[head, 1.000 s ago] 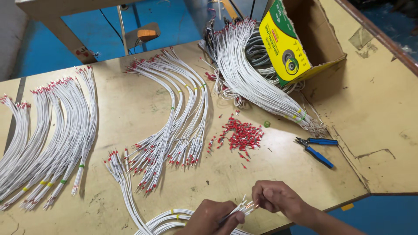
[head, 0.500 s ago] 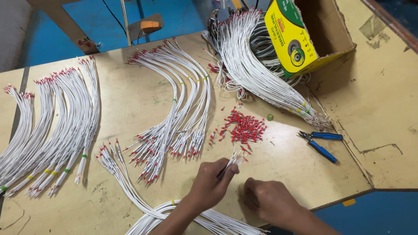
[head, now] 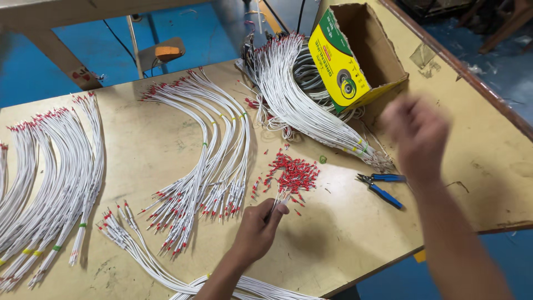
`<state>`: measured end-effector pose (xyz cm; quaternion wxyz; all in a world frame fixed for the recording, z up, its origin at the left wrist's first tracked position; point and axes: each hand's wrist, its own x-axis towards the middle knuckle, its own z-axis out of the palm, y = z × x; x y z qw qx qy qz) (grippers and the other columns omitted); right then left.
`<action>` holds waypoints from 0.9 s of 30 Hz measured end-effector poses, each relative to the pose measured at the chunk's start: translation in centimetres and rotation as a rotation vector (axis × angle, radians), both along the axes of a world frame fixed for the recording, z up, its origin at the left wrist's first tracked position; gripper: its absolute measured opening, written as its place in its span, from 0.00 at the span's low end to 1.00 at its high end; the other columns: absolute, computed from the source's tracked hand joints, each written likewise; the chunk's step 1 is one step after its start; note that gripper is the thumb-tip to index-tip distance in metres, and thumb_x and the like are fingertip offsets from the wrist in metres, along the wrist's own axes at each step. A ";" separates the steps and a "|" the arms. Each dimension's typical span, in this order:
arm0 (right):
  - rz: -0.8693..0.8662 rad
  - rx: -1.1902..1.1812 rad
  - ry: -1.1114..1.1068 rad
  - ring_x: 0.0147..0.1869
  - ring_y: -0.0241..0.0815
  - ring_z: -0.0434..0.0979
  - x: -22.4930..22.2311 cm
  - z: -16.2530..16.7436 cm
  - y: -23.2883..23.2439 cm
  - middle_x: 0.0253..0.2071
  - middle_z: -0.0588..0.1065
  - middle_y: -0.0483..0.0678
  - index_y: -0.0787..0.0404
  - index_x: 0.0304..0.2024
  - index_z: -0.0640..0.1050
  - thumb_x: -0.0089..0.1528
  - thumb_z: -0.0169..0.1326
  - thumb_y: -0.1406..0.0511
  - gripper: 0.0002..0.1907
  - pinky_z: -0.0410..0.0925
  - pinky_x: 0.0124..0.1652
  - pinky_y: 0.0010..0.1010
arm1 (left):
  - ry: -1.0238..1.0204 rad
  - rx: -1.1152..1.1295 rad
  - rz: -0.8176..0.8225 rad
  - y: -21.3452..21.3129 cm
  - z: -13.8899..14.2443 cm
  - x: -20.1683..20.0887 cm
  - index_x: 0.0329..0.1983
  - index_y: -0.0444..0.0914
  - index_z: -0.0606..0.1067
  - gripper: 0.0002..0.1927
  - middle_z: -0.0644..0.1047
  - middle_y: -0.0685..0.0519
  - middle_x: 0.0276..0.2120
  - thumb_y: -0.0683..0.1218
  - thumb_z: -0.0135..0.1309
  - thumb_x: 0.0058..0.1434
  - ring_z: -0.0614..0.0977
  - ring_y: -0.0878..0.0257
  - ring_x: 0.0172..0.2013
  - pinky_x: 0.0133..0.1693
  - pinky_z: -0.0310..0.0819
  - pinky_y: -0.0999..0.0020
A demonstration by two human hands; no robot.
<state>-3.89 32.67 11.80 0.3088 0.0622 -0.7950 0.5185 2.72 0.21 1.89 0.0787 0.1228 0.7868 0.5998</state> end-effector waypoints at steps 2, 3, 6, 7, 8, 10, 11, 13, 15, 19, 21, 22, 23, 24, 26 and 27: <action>-0.081 0.097 0.246 0.31 0.27 0.66 -5.5 3.8 1.7 0.31 0.70 0.43 0.65 0.38 0.73 0.73 0.54 0.71 0.07 0.60 0.32 0.19 | -0.010 0.014 -0.012 -0.1 -0.3 0.3 0.37 0.35 0.80 0.12 0.60 0.56 0.12 0.48 0.52 0.69 0.58 0.69 0.16 0.20 0.50 0.64; -0.113 0.200 0.264 0.34 0.29 0.68 -8.3 5.0 2.0 0.34 0.72 0.44 0.66 0.40 0.74 0.71 0.54 0.72 0.04 0.62 0.35 0.21 | -0.002 0.020 -0.009 -0.2 -0.3 0.4 0.37 0.35 0.80 0.12 0.60 0.56 0.12 0.48 0.52 0.69 0.58 0.69 0.16 0.21 0.50 0.64; -0.133 0.424 0.056 0.42 0.34 0.75 -13.8 7.1 2.1 0.39 0.76 0.46 0.64 0.46 0.77 0.67 0.58 0.70 0.06 0.70 0.43 0.28 | 0.012 0.043 0.017 -0.6 -0.3 0.5 0.37 0.35 0.81 0.12 0.61 0.56 0.13 0.47 0.52 0.69 0.59 0.69 0.17 0.21 0.51 0.65; -0.099 0.436 -0.071 0.42 0.35 0.76 -14.5 7.1 1.9 0.40 0.76 0.45 0.62 0.47 0.78 0.67 0.58 0.68 0.07 0.70 0.43 0.29 | 0.007 0.055 0.029 -0.8 -0.2 0.4 0.37 0.35 0.81 0.12 0.62 0.57 0.13 0.48 0.52 0.69 0.60 0.70 0.17 0.21 0.51 0.65; -0.063 0.451 -0.197 0.43 0.36 0.76 -14.7 7.1 1.7 0.40 0.76 0.44 0.61 0.47 0.79 0.66 0.59 0.67 0.08 0.70 0.43 0.30 | 0.002 0.070 0.043 -0.9 -0.2 0.3 0.37 0.35 0.81 0.12 0.63 0.57 0.13 0.48 0.52 0.69 0.60 0.70 0.17 0.20 0.52 0.65; -0.096 0.647 0.217 0.52 0.43 0.77 -14.0 6.9 0.9 0.47 0.78 0.52 0.65 0.46 0.79 0.67 0.58 0.71 0.05 0.71 0.52 0.35 | 0.023 0.094 0.027 -1.0 -0.1 0.1 0.38 0.34 0.81 0.13 0.63 0.56 0.13 0.48 0.51 0.70 0.61 0.70 0.17 0.20 0.53 0.66; -0.092 0.735 0.424 0.57 0.47 0.78 -13.1 6.4 0.3 0.51 0.78 0.56 0.67 0.46 0.79 0.68 0.58 0.73 0.04 0.71 0.57 0.38 | 0.028 0.105 0.027 -1.1 -0.1 0.1 0.38 0.34 0.81 0.14 0.64 0.56 0.13 0.48 0.51 0.70 0.61 0.70 0.17 0.20 0.54 0.66; -0.085 0.530 0.332 0.53 0.39 0.79 -10.4 4.7 -1.3 0.46 0.79 0.53 0.67 0.47 0.80 0.73 0.53 0.74 0.05 0.73 0.59 0.34 | -0.051 0.173 0.003 -1.1 -0.1 0.1 0.39 0.34 0.80 0.14 0.65 0.56 0.13 0.48 0.49 0.71 0.63 0.70 0.16 0.20 0.57 0.66; -0.032 0.292 0.078 0.39 0.37 0.80 -7.3 1.4 -3.9 0.38 0.78 0.51 0.67 0.38 0.75 0.75 0.52 0.72 0.09 0.73 0.46 0.30 | -0.098 0.204 -0.018 -1.1 0.0 0.1 0.39 0.34 0.79 0.14 0.66 0.56 0.13 0.48 0.47 0.71 0.65 0.70 0.15 0.20 0.59 0.66; 0.355 -0.169 -0.269 0.39 0.39 0.81 -2.3 -6.3 -9.1 0.33 0.80 0.51 0.70 0.47 0.74 0.71 0.47 0.70 0.08 0.74 0.45 0.31 | -0.069 0.132 -0.036 -0.8 0.2 -0.1 0.39 0.34 0.79 0.15 0.65 0.55 0.12 0.47 0.46 0.73 0.63 0.69 0.15 0.20 0.58 0.66; 0.417 -0.261 -0.368 0.41 0.40 0.80 -0.7 -9.2 -11.0 0.35 0.80 0.52 0.70 0.48 0.78 0.72 0.48 0.66 0.13 0.73 0.49 0.32 | -0.043 0.089 -0.028 -0.7 0.3 -0.2 0.39 0.34 0.80 0.15 0.64 0.54 0.12 0.47 0.47 0.72 0.62 0.68 0.15 0.20 0.56 0.65; 0.496 -0.280 -0.403 0.43 0.39 0.80 0.1 -10.1 -11.4 0.37 0.80 0.51 0.69 0.49 0.78 0.72 0.46 0.64 0.14 0.72 0.51 0.32 | -0.040 0.081 -0.026 -0.7 0.3 -0.2 0.39 0.34 0.80 0.14 0.65 0.53 0.12 0.47 0.47 0.72 0.62 0.68 0.15 0.20 0.56 0.65; 0.575 -0.299 -0.435 0.46 0.38 0.80 0.7 -10.8 -11.8 0.39 0.80 0.50 0.69 0.49 0.79 0.72 0.45 0.63 0.16 0.72 0.52 0.31 | -0.034 0.073 -0.024 -0.7 0.3 -0.3 0.38 0.34 0.79 0.14 0.65 0.53 0.13 0.47 0.47 0.72 0.62 0.67 0.15 0.20 0.56 0.65; 0.654 -0.316 -0.467 0.49 0.38 0.80 1.1 -11.1 -12.0 0.41 0.80 0.50 0.68 0.50 0.79 0.72 0.44 0.61 0.18 0.72 0.53 0.31 | -0.025 0.049 -0.024 -0.7 0.3 -0.4 0.39 0.34 0.80 0.14 0.65 0.52 0.13 0.47 0.48 0.72 0.62 0.67 0.15 0.21 0.56 0.65; 0.710 -0.336 -0.543 0.51 0.37 0.80 1.6 -11.4 -12.1 0.44 0.79 0.48 0.66 0.50 0.79 0.69 0.46 0.59 0.18 0.72 0.52 0.30 | -0.013 0.005 -0.031 -0.5 0.2 -0.4 0.39 0.34 0.80 0.13 0.65 0.51 0.13 0.47 0.49 0.71 0.62 0.65 0.15 0.21 0.57 0.64; 0.735 -0.345 -0.579 0.52 0.36 0.80 1.8 -11.5 -12.1 0.46 0.78 0.47 0.65 0.50 0.79 0.68 0.47 0.59 0.18 0.72 0.52 0.30 | -0.011 0.003 -0.034 -0.4 0.2 -0.4 0.39 0.34 0.80 0.12 0.65 0.51 0.13 0.46 0.49 0.71 0.63 0.65 0.16 0.22 0.57 0.64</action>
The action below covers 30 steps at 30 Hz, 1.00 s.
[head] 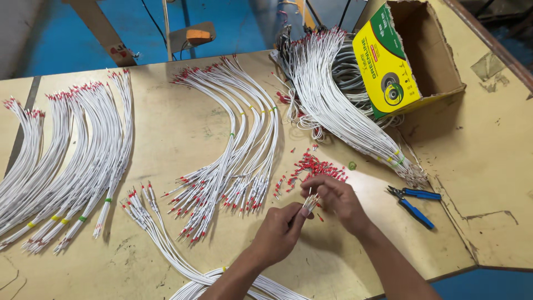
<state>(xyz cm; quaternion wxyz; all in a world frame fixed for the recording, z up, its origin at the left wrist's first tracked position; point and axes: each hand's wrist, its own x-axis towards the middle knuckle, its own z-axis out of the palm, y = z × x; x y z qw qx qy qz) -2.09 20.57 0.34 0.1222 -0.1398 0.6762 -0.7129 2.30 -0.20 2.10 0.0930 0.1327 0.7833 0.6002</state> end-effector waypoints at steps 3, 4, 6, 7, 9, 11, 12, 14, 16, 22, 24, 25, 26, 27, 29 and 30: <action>0.068 0.027 -0.033 0.49 0.36 0.77 0.0 -0.2 0.0 0.43 0.77 0.48 0.67 0.47 0.79 0.67 0.55 0.61 0.15 0.72 0.49 0.30 | 0.015 0.000 -0.010 0.3 0.1 -0.2 0.39 0.35 0.79 0.12 0.67 0.50 0.14 0.46 0.49 0.71 0.64 0.64 0.16 0.22 0.59 0.63; 0.073 0.005 -0.044 0.47 0.35 0.77 -0.1 -0.3 0.1 0.42 0.76 0.47 0.67 0.45 0.78 0.66 0.56 0.61 0.13 0.72 0.47 0.30 | 0.016 0.002 -0.016 0.3 0.1 -0.2 0.38 0.35 0.79 0.11 0.68 0.50 0.15 0.46 0.50 0.71 0.64 0.63 0.16 0.22 0.59 0.63; 0.083 -0.041 -0.072 0.42 0.34 0.75 -0.1 -0.5 0.2 0.39 0.75 0.45 0.65 0.42 0.78 0.66 0.58 0.63 0.11 0.71 0.41 0.29 | 0.010 -0.028 -0.023 0.3 0.1 0.0 0.38 0.35 0.79 0.11 0.69 0.49 0.15 0.46 0.50 0.70 0.66 0.60 0.15 0.22 0.60 0.61; 0.095 -0.074 -0.089 0.40 0.34 0.76 -0.1 -0.6 0.2 0.38 0.74 0.45 0.65 0.40 0.77 0.66 0.57 0.63 0.09 0.71 0.40 0.30 | 0.006 -0.061 -0.025 0.3 0.0 -0.1 0.38 0.36 0.79 0.10 0.69 0.48 0.14 0.46 0.50 0.70 0.66 0.58 0.14 0.22 0.60 0.60; 0.117 -0.140 -0.124 0.38 0.35 0.78 -0.1 -0.8 0.3 0.34 0.73 0.45 0.63 0.36 0.75 0.66 0.56 0.64 0.08 0.72 0.38 0.30 | 0.026 -0.096 -0.027 0.2 -0.1 -0.1 0.38 0.36 0.78 0.10 0.70 0.46 0.14 0.45 0.49 0.70 0.69 0.55 0.15 0.22 0.62 0.59; 0.102 -0.073 -0.089 0.38 0.33 0.75 -0.3 -0.9 0.3 0.34 0.72 0.44 0.63 0.34 0.75 0.67 0.56 0.65 0.08 0.71 0.39 0.28 | 0.077 -0.101 -0.026 0.3 -0.2 -0.2 0.37 0.36 0.77 0.09 0.73 0.47 0.16 0.44 0.49 0.70 0.74 0.53 0.16 0.23 0.65 0.58; 0.092 -0.039 -0.071 0.38 0.32 0.74 -0.4 -1.1 0.3 0.34 0.72 0.43 0.63 0.34 0.75 0.67 0.55 0.66 0.08 0.70 0.39 0.27 | 0.106 -0.107 -0.025 0.3 -0.3 -0.2 0.36 0.36 0.77 0.09 0.74 0.46 0.17 0.44 0.49 0.69 0.75 0.53 0.17 0.24 0.66 0.58; 0.057 -0.059 -0.046 0.37 0.32 0.71 -0.4 -1.5 0.1 0.34 0.71 0.43 0.63 0.34 0.74 0.67 0.56 0.66 0.08 0.67 0.38 0.27 | 0.162 -0.117 -0.022 0.3 -0.3 -0.2 0.36 0.36 0.76 0.09 0.76 0.46 0.18 0.43 0.48 0.69 0.77 0.51 0.18 0.25 0.67 0.57; 0.027 -0.071 -0.045 0.37 0.31 0.70 -0.4 -2.0 0.1 0.34 0.71 0.43 0.63 0.34 0.74 0.67 0.56 0.66 0.09 0.66 0.38 0.26 | 0.100 -0.101 -0.022 0.3 -0.2 -0.2 0.35 0.35 0.76 0.10 0.76 0.46 0.19 0.44 0.48 0.70 0.77 0.52 0.18 0.25 0.68 0.58; -0.046 -0.070 -0.020 0.36 0.32 0.69 -0.2 -3.0 -0.3 0.33 0.71 0.44 0.63 0.33 0.74 0.68 0.56 0.66 0.09 0.66 0.39 0.27 | 0.067 -0.061 -0.016 0.5 -0.1 -0.5 0.34 0.34 0.75 0.12 0.76 0.44 0.20 0.44 0.46 0.71 0.76 0.51 0.18 0.25 0.68 0.58; -0.058 -0.081 0.009 0.36 0.33 0.67 -0.7 -2.8 0.1 0.33 0.70 0.44 0.64 0.33 0.74 0.69 0.56 0.66 0.10 0.65 0.38 0.27 | 0.086 -0.080 -0.033 0.5 -0.2 -0.2 0.34 0.34 0.75 0.12 0.76 0.44 0.19 0.45 0.47 0.71 0.76 0.50 0.18 0.25 0.68 0.58; -0.084 -0.194 0.063 0.37 0.35 0.70 -1.3 -2.5 0.7 0.33 0.71 0.45 0.63 0.35 0.73 0.67 0.54 0.60 0.12 0.67 0.40 0.28 | 0.103 -0.107 -0.045 0.4 -0.3 0.0 0.34 0.34 0.76 0.12 0.75 0.43 0.18 0.45 0.47 0.71 0.76 0.49 0.18 0.25 0.68 0.57; -0.109 -0.305 0.117 0.38 0.36 0.72 -1.9 -2.2 1.6 0.33 0.72 0.45 0.61 0.37 0.73 0.66 0.52 0.54 0.16 0.69 0.41 0.29 | 0.120 -0.134 -0.059 0.4 -0.3 0.2 0.34 0.35 0.76 0.12 0.74 0.43 0.17 0.45 0.48 0.70 0.76 0.49 0.17 0.24 0.67 0.57; -0.133 -0.416 0.169 0.39 0.38 0.74 -2.4 -1.9 2.5 0.33 0.73 0.45 0.60 0.39 0.73 0.64 0.51 0.48 0.21 0.71 0.43 0.30 | 0.159 -0.089 -0.073 0.3 -0.4 0.6 0.34 0.35 0.75 0.11 0.75 0.44 0.18 0.44 0.48 0.71 0.76 0.49 0.19 0.25 0.68 0.57; -0.309 -0.392 0.069 0.37 0.37 0.72 -3.0 -1.4 4.3 0.34 0.72 0.46 0.61 0.38 0.73 0.68 0.52 0.58 0.13 0.69 0.39 0.30 | 0.245 -0.008 -0.116 0.1 -0.5 1.2 0.35 0.34 0.74 0.11 0.76 0.45 0.21 0.43 0.47 0.73 0.77 0.49 0.21 0.26 0.69 0.58; -0.393 -0.377 0.019 0.36 0.37 0.70 -3.1 -1.4 5.1 0.34 0.71 0.46 0.61 0.37 0.73 0.70 0.53 0.63 0.09 0.68 0.38 0.29 | 0.221 -0.036 -0.111 0.2 -0.5 1.2 0.34 0.35 0.75 0.11 0.75 0.45 0.19 0.43 0.47 0.72 0.77 0.49 0.19 0.25 0.68 0.57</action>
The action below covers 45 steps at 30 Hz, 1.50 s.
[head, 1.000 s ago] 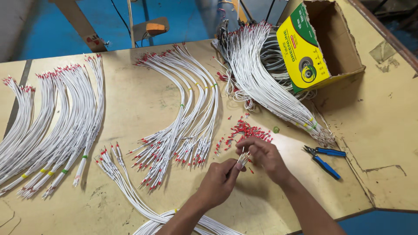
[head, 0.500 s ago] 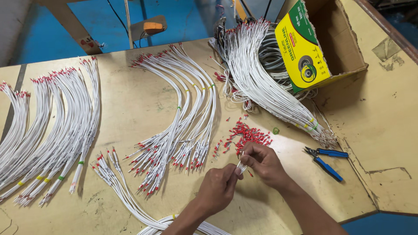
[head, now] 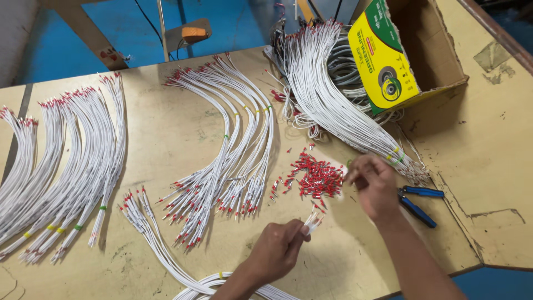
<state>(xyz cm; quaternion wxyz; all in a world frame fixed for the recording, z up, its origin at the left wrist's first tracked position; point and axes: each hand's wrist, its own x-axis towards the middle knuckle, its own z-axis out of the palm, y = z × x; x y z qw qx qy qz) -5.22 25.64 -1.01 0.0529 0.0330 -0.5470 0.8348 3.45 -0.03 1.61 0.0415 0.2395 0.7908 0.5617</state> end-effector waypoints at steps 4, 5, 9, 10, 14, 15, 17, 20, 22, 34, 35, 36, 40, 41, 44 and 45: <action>0.304 -0.078 -0.307 0.29 0.34 0.67 1.0 -1.2 -1.0 0.30 0.72 0.45 0.61 0.37 0.75 0.68 0.51 0.60 0.11 0.63 0.29 0.24 | -0.118 -0.083 0.004 0.4 0.2 -0.4 0.34 0.36 0.77 0.11 0.71 0.45 0.14 0.44 0.48 0.70 0.74 0.51 0.15 0.23 0.65 0.57; 0.353 -0.041 -0.374 0.29 0.33 0.66 1.2 -1.4 -1.4 0.30 0.72 0.44 0.61 0.40 0.76 0.67 0.51 0.61 0.09 0.61 0.29 0.23 | -0.156 -0.096 0.003 0.4 0.3 -0.4 0.34 0.36 0.77 0.12 0.71 0.45 0.14 0.44 0.48 0.70 0.73 0.51 0.15 0.22 0.65 0.57; 0.553 0.000 -0.291 0.29 0.29 0.64 1.9 -0.8 -2.5 0.25 0.68 0.41 0.67 0.44 0.80 0.71 0.47 0.58 0.19 0.60 0.30 0.21 | -0.169 -0.087 0.020 0.4 0.6 -0.4 0.34 0.36 0.77 0.12 0.71 0.46 0.14 0.45 0.49 0.70 0.73 0.52 0.15 0.23 0.65 0.57; 0.547 0.118 -0.318 0.28 0.29 0.62 2.2 -0.4 -2.5 0.25 0.68 0.40 0.65 0.43 0.80 0.70 0.49 0.59 0.16 0.58 0.28 0.21 | -0.169 -0.083 0.019 0.3 0.6 -0.4 0.34 0.36 0.77 0.11 0.71 0.46 0.14 0.45 0.49 0.70 0.73 0.51 0.15 0.23 0.65 0.57; 0.566 0.333 -0.177 0.31 0.29 0.65 2.8 0.2 -2.9 0.28 0.69 0.40 0.64 0.37 0.77 0.68 0.55 0.64 0.09 0.61 0.31 0.23 | -0.146 -0.050 0.002 0.0 0.2 -0.6 0.36 0.36 0.77 0.08 0.73 0.46 0.16 0.43 0.49 0.67 0.75 0.52 0.16 0.23 0.66 0.58; 0.580 0.322 -0.083 0.34 0.29 0.69 2.9 0.2 -3.1 0.30 0.71 0.41 0.64 0.35 0.76 0.68 0.57 0.65 0.09 0.65 0.35 0.25 | -0.130 -0.056 0.008 0.0 0.1 -0.6 0.35 0.35 0.77 0.08 0.73 0.46 0.16 0.43 0.49 0.68 0.75 0.52 0.16 0.23 0.66 0.58; 0.526 0.285 -0.090 0.30 0.28 0.66 3.1 -0.1 -3.6 0.28 0.71 0.41 0.63 0.33 0.74 0.67 0.57 0.65 0.09 0.63 0.31 0.24 | -0.101 -0.068 0.015 0.0 0.0 -0.7 0.35 0.35 0.76 0.09 0.74 0.45 0.17 0.43 0.50 0.68 0.75 0.52 0.16 0.24 0.66 0.58; 0.417 0.158 -0.151 0.28 0.27 0.65 3.4 -0.8 -4.3 0.28 0.71 0.41 0.62 0.32 0.73 0.66 0.57 0.67 0.09 0.60 0.27 0.23 | -0.122 -0.025 0.042 0.2 0.1 -0.7 0.34 0.34 0.75 0.10 0.74 0.45 0.17 0.43 0.48 0.70 0.75 0.52 0.17 0.24 0.66 0.58; 0.354 0.102 -0.192 0.27 0.27 0.64 3.5 -1.2 -4.6 0.27 0.71 0.41 0.62 0.32 0.73 0.65 0.57 0.67 0.08 0.59 0.26 0.23 | -0.149 -0.026 0.056 0.2 0.3 -0.8 0.33 0.34 0.75 0.11 0.73 0.44 0.17 0.43 0.48 0.70 0.74 0.53 0.16 0.24 0.66 0.58; 0.235 0.071 -0.189 0.28 0.26 0.65 3.5 -1.5 -4.8 0.27 0.71 0.41 0.63 0.32 0.73 0.65 0.57 0.68 0.08 0.59 0.27 0.22 | -0.144 0.009 0.065 0.8 0.6 -1.2 0.31 0.33 0.75 0.15 0.71 0.45 0.16 0.45 0.47 0.72 0.70 0.56 0.15 0.23 0.64 0.59; 0.230 0.067 -0.185 0.28 0.27 0.65 3.5 -1.7 -4.8 0.27 0.70 0.40 0.63 0.32 0.73 0.65 0.57 0.68 0.08 0.60 0.27 0.22 | -0.156 0.009 0.068 0.8 0.6 -1.2 0.31 0.33 0.75 0.15 0.71 0.45 0.16 0.45 0.47 0.72 0.70 0.56 0.15 0.23 0.63 0.59; 0.224 0.064 -0.181 0.29 0.27 0.66 3.5 -1.8 -4.7 0.27 0.70 0.40 0.63 0.32 0.73 0.65 0.57 0.68 0.08 0.62 0.28 0.22 | -0.147 0.017 0.069 0.8 0.6 -1.2 0.31 0.33 0.75 0.15 0.71 0.45 0.16 0.45 0.47 0.72 0.70 0.56 0.15 0.23 0.63 0.59; 0.232 0.045 -0.161 0.28 0.28 0.65 4.1 -2.2 -5.0 0.28 0.70 0.41 0.63 0.32 0.73 0.66 0.56 0.68 0.08 0.61 0.28 0.23 | -0.096 0.040 0.074 1.0 0.6 -1.1 0.31 0.33 0.75 0.15 0.72 0.46 0.16 0.46 0.47 0.72 0.70 0.56 0.15 0.23 0.63 0.60; 0.237 0.040 -0.154 0.29 0.28 0.66 4.2 -2.2 -5.1 0.28 0.71 0.42 0.63 0.32 0.73 0.66 0.55 0.68 0.08 0.62 0.29 0.23 | -0.081 0.044 0.075 1.1 0.6 -1.0 0.31 0.33 0.75 0.16 0.72 0.46 0.16 0.46 0.46 0.72 0.70 0.56 0.15 0.23 0.63 0.60; 0.196 0.025 -0.174 0.29 0.30 0.66 3.0 -1.2 -3.9 0.27 0.70 0.42 0.61 0.33 0.74 0.65 0.54 0.69 0.05 0.61 0.29 0.23 | -0.102 0.019 0.076 0.9 0.6 -0.5 0.30 0.34 0.75 0.16 0.70 0.45 0.15 0.46 0.47 0.72 0.69 0.54 0.14 0.22 0.62 0.59; 0.173 0.019 -0.189 0.29 0.31 0.66 2.4 -0.9 -3.2 0.26 0.69 0.42 0.60 0.33 0.74 0.65 0.53 0.69 0.04 0.60 0.28 0.23 | -0.038 0.052 0.046 0.7 0.6 -0.1 0.31 0.34 0.75 0.16 0.72 0.45 0.17 0.46 0.46 0.73 0.71 0.55 0.16 0.23 0.64 0.60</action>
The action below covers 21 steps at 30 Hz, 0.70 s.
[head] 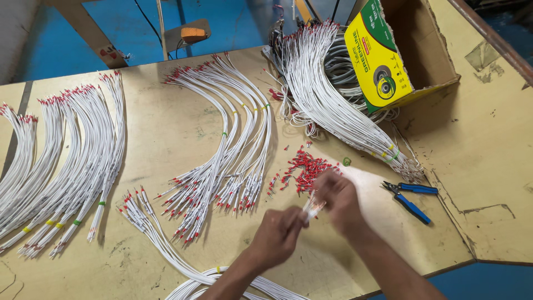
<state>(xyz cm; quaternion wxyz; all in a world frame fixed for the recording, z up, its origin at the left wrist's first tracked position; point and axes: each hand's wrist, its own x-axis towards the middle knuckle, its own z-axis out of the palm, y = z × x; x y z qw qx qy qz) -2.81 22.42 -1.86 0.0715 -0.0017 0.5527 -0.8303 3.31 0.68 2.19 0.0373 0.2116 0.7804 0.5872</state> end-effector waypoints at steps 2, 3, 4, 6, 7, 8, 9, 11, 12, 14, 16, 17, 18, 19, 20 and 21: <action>-0.077 -0.365 0.234 0.28 0.28 0.58 -1.7 0.6 2.4 0.27 0.64 0.38 0.57 0.30 0.71 0.75 0.53 0.69 0.16 0.53 0.28 0.24 | 0.131 0.058 -0.065 -0.5 -0.1 0.7 0.32 0.35 0.74 0.16 0.75 0.47 0.21 0.46 0.46 0.75 0.75 0.56 0.20 0.25 0.67 0.62; -0.118 -0.273 0.140 0.27 0.29 0.57 -2.2 0.3 3.2 0.27 0.63 0.38 0.56 0.31 0.70 0.72 0.52 0.67 0.13 0.52 0.27 0.24 | 0.139 0.040 -0.063 -0.8 -0.2 0.7 0.32 0.35 0.75 0.15 0.74 0.47 0.21 0.45 0.46 0.75 0.74 0.57 0.19 0.25 0.67 0.62; -0.147 -0.172 0.047 0.27 0.29 0.56 -2.5 0.1 4.0 0.27 0.62 0.37 0.55 0.32 0.70 0.70 0.51 0.66 0.10 0.50 0.25 0.24 | 0.149 0.030 -0.049 -0.8 -0.3 0.6 0.33 0.35 0.75 0.14 0.73 0.47 0.20 0.45 0.45 0.74 0.73 0.57 0.19 0.24 0.66 0.62; -0.096 -0.059 -0.072 0.24 0.30 0.55 -1.8 -1.1 4.2 0.24 0.61 0.38 0.56 0.33 0.71 0.69 0.49 0.61 0.10 0.49 0.23 0.24 | 0.050 -0.002 -0.029 -0.7 -0.5 0.7 0.33 0.35 0.77 0.14 0.70 0.47 0.17 0.45 0.47 0.73 0.70 0.58 0.16 0.23 0.63 0.62; -0.002 -0.045 -0.062 0.22 0.30 0.55 -1.4 -1.7 3.8 0.22 0.60 0.39 0.60 0.33 0.74 0.70 0.47 0.58 0.15 0.48 0.22 0.24 | -0.023 -0.023 -0.013 -0.5 -0.6 0.4 0.33 0.35 0.78 0.14 0.68 0.47 0.14 0.45 0.48 0.72 0.69 0.59 0.14 0.22 0.61 0.61; 0.097 -0.030 -0.054 0.20 0.31 0.54 -1.1 -2.1 3.4 0.20 0.60 0.40 0.63 0.33 0.76 0.71 0.46 0.54 0.20 0.48 0.21 0.24 | -0.098 -0.042 0.008 -0.3 -0.6 0.2 0.32 0.35 0.79 0.14 0.67 0.48 0.12 0.46 0.49 0.71 0.67 0.59 0.13 0.20 0.60 0.61; 0.162 -0.017 -0.030 0.21 0.29 0.54 -0.6 -2.2 2.9 0.21 0.60 0.38 0.64 0.36 0.77 0.70 0.47 0.53 0.21 0.48 0.22 0.23 | -0.107 -0.056 0.006 -0.2 -0.6 0.1 0.33 0.35 0.80 0.13 0.67 0.48 0.11 0.46 0.50 0.71 0.67 0.59 0.12 0.20 0.59 0.61; 0.296 0.001 0.026 0.23 0.26 0.53 0.0 -1.8 2.0 0.23 0.61 0.35 0.68 0.41 0.81 0.69 0.47 0.52 0.25 0.48 0.23 0.22 | -0.121 -0.089 0.004 -0.1 -0.5 0.0 0.34 0.35 0.80 0.12 0.66 0.48 0.11 0.46 0.51 0.70 0.66 0.59 0.12 0.20 0.59 0.61; 0.320 0.052 0.023 0.24 0.26 0.55 0.2 -1.3 1.6 0.24 0.63 0.36 0.67 0.41 0.80 0.68 0.49 0.53 0.23 0.49 0.24 0.21 | -0.104 -0.077 0.013 -0.1 -0.5 -0.2 0.35 0.35 0.80 0.12 0.67 0.49 0.11 0.45 0.51 0.70 0.67 0.60 0.12 0.20 0.59 0.61; 0.376 0.158 0.010 0.26 0.26 0.57 0.4 0.0 1.2 0.25 0.67 0.38 0.67 0.42 0.80 0.66 0.53 0.56 0.19 0.51 0.25 0.20 | -0.077 -0.048 0.038 -0.3 -0.3 -0.3 0.35 0.35 0.79 0.11 0.67 0.50 0.12 0.45 0.51 0.70 0.68 0.60 0.12 0.20 0.60 0.62; 0.401 0.241 0.092 0.35 0.28 0.67 0.4 0.9 0.9 0.33 0.73 0.40 0.66 0.41 0.78 0.64 0.57 0.61 0.13 0.62 0.35 0.22 | -0.064 -0.036 0.046 -0.5 -0.3 -0.4 0.36 0.35 0.78 0.10 0.68 0.50 0.12 0.45 0.51 0.69 0.68 0.61 0.13 0.20 0.60 0.62; 0.412 0.282 0.132 0.40 0.29 0.72 0.4 1.0 0.7 0.36 0.75 0.41 0.66 0.41 0.77 0.63 0.58 0.63 0.11 0.68 0.40 0.24 | -0.057 -0.029 0.048 -0.5 -0.3 -0.4 0.37 0.35 0.78 0.09 0.69 0.50 0.13 0.44 0.51 0.69 0.69 0.61 0.13 0.20 0.60 0.62; 0.401 0.282 0.101 0.39 0.30 0.71 0.4 1.1 0.6 0.35 0.75 0.42 0.66 0.40 0.78 0.63 0.59 0.64 0.10 0.67 0.39 0.24 | -0.062 -0.037 0.054 -0.5 -0.3 -0.5 0.37 0.34 0.78 0.09 0.68 0.50 0.13 0.45 0.52 0.69 0.68 0.60 0.13 0.20 0.60 0.62; 0.390 0.283 0.069 0.38 0.30 0.71 0.5 1.0 0.5 0.34 0.75 0.43 0.67 0.39 0.78 0.63 0.60 0.66 0.09 0.66 0.39 0.25 | -0.068 -0.046 0.059 -0.5 -0.4 -0.5 0.37 0.34 0.78 0.10 0.68 0.49 0.12 0.45 0.53 0.69 0.67 0.60 0.13 0.20 0.60 0.61; 0.377 0.282 0.036 0.38 0.31 0.70 0.6 0.9 0.5 0.34 0.75 0.43 0.67 0.38 0.78 0.63 0.61 0.67 0.07 0.66 0.38 0.26 | -0.074 -0.056 0.063 -0.5 -0.4 -0.4 0.37 0.34 0.78 0.10 0.67 0.48 0.12 0.45 0.53 0.69 0.67 0.59 0.13 0.20 0.59 0.61; 0.386 0.276 0.049 0.38 0.31 0.70 0.6 0.7 0.6 0.34 0.74 0.43 0.67 0.38 0.78 0.63 0.60 0.68 0.07 0.65 0.37 0.25 | -0.079 -0.050 0.073 -0.5 -0.4 -0.4 0.37 0.34 0.78 0.10 0.68 0.48 0.12 0.45 0.53 0.69 0.67 0.59 0.13 0.20 0.59 0.61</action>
